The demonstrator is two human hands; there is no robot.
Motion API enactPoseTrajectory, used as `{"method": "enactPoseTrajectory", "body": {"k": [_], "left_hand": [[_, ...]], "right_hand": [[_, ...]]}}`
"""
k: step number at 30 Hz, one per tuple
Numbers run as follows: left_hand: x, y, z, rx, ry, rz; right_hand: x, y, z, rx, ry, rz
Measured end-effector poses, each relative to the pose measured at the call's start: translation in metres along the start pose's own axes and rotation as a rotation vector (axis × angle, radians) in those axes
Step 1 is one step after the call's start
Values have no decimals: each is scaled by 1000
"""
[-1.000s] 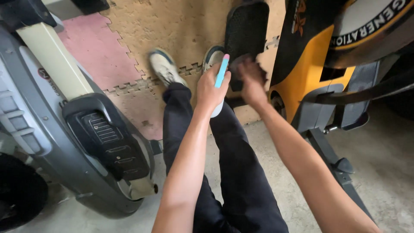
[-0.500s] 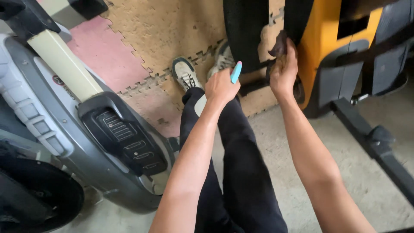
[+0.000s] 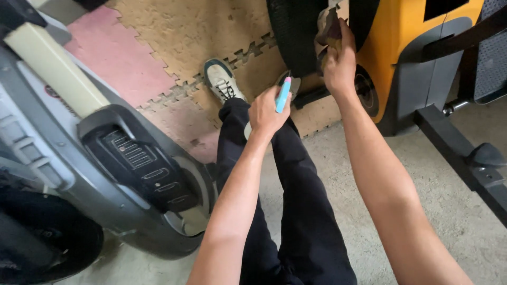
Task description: Cleaning and wiping down an elliptical machine with a spray bottle and cloth.
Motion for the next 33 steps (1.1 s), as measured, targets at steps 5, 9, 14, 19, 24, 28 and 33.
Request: {"method": "enactPoseTrajectory", "body": {"k": [5, 9, 14, 19, 24, 28, 33], "left_hand": [[19, 9, -9, -198, 105, -114], [23, 15, -10, -131, 11, 16], [21, 24, -8, -155, -77, 96], [0, 49, 12, 14, -214, 323], [-21, 65, 23, -6, -300, 354], [-36, 70, 32, -7, -322, 376], [-41, 70, 25, -11, -337, 372]], "right_hand": [[8, 2, 19, -38, 87, -16], [20, 17, 28, -120, 130, 3], [36, 78, -1, -259, 81, 95], [107, 159, 6, 81, -356, -197], [135, 106, -50, -328, -497, -158], [151, 30, -4, -363, -693, -395], [143, 96, -35, -286, -642, -232]]}}
Point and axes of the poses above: each hand's wrist, its own y-axis towards the middle knuckle, its own x-axis out of the palm, z = x × y, the point moved 4 cm from there along y, towards the middle knuckle, and after that the axes turned 2 degrees about -y, right-handed, at the moved point
